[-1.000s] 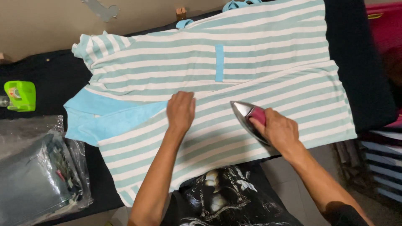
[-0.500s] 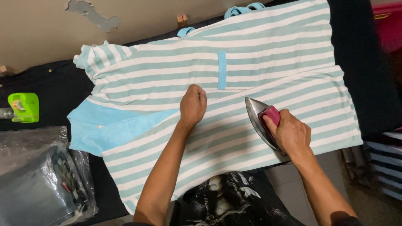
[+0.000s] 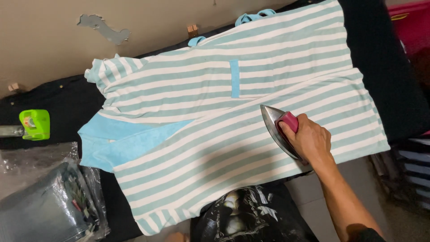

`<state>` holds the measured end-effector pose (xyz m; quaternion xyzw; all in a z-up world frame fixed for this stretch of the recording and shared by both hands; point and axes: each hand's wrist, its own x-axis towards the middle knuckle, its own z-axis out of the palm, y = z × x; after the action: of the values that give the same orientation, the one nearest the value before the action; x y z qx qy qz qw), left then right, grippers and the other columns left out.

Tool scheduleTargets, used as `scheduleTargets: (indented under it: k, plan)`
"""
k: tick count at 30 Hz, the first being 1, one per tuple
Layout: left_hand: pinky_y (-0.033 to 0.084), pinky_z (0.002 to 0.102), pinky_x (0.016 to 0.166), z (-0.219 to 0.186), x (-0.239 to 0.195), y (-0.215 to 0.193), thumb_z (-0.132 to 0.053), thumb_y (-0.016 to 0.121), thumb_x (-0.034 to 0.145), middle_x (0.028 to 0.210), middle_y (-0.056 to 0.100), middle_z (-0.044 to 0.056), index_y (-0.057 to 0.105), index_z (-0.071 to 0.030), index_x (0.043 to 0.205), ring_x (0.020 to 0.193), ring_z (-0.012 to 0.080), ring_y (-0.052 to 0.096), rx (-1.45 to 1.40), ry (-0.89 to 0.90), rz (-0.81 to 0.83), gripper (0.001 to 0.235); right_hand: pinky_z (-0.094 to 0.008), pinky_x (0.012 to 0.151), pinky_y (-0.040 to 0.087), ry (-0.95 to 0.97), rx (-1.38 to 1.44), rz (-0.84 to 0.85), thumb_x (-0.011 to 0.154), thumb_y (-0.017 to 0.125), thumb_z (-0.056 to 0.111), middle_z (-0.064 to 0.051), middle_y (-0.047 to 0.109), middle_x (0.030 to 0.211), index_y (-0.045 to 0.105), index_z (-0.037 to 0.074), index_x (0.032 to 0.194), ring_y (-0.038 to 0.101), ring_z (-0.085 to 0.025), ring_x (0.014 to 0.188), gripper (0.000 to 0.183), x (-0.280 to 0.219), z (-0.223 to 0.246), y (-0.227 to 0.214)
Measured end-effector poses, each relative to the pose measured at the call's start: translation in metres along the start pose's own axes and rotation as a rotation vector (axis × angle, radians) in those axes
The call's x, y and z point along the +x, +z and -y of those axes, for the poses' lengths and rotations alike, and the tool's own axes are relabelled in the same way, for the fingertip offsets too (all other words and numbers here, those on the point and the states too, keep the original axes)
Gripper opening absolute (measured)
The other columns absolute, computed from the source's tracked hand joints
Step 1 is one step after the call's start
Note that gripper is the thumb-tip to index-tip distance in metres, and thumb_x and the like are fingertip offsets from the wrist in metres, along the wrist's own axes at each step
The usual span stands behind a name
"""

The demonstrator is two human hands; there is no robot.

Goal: Ironing and folding a striped polo shirt on an ironing board.

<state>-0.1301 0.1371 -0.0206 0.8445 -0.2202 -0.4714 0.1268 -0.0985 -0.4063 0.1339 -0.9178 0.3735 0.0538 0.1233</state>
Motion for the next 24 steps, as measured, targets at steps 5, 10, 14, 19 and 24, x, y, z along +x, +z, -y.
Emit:
scheduleTargets:
  k: [5, 10, 14, 19, 24]
  plan:
    - [0.057, 0.045, 0.062, -0.174, 0.033, -0.178, -0.024, 0.055, 0.094, 0.100, 0.074, 0.015, 0.060, -0.011, 0.132, 0.075, 0.0323, 0.074, -0.181, -0.009, -0.614, 0.041, -0.054, 0.074, 0.055, -0.002, 0.029, -0.007, 0.094, 0.060, 0.060, -0.023, 0.073, 0.080, 0.066, 0.002, 0.098, 0.072, -0.043, 0.077, 0.059, -0.004, 0.002, -0.003]
    - [0.053, 0.050, 0.076, -0.199, 0.124, -0.223, -0.026, 0.058, 0.099, 0.091, 0.073, 0.019, 0.068, -0.008, 0.097, 0.086, 0.0397, 0.068, -0.115, 0.163, -0.706, 0.021, -0.053, 0.072, 0.055, -0.032, 0.179, 0.004, 0.089, 0.063, 0.060, -0.023, 0.073, 0.081, 0.066, 0.002, 0.102, 0.072, -0.042, 0.078, 0.060, -0.004, -0.013, -0.010]
    - [0.051, 0.052, 0.084, -0.220, 0.134, -0.224, -0.031, 0.061, 0.097, 0.101, 0.073, 0.019, 0.066, -0.005, 0.100, 0.098, 0.0399, 0.067, 0.080, 0.090, -0.467, 0.026, -0.050, 0.070, 0.057, 0.027, 0.336, 0.180, 0.086, 0.060, 0.062, -0.022, 0.074, 0.080, 0.067, 0.005, 0.105, 0.074, -0.039, 0.075, 0.061, -0.004, -0.034, -0.014]
    - [0.043, 0.055, 0.101, -0.190, 0.139, -0.180, -0.031, 0.064, 0.092, 0.136, 0.056, 0.024, 0.055, 0.002, 0.133, 0.121, 0.0423, 0.055, 0.090, 0.291, -0.893, 0.053, -0.051, 0.074, 0.055, 0.059, 0.159, 0.079, 0.095, 0.054, 0.065, -0.023, 0.073, 0.080, 0.068, 0.002, 0.100, 0.073, -0.040, 0.078, 0.064, -0.012, -0.041, 0.003]
    - [0.028, 0.058, 0.117, -0.168, 0.145, -0.162, -0.029, 0.063, 0.093, 0.160, 0.040, 0.021, 0.049, 0.001, 0.144, 0.145, 0.0395, 0.039, 0.222, 0.376, -0.979, 0.061, -0.052, 0.075, 0.057, 0.208, 0.096, 0.062, 0.099, 0.049, 0.067, -0.026, 0.073, 0.081, 0.065, 0.000, 0.104, 0.074, -0.043, 0.078, 0.069, 0.023, -0.094, -0.008]
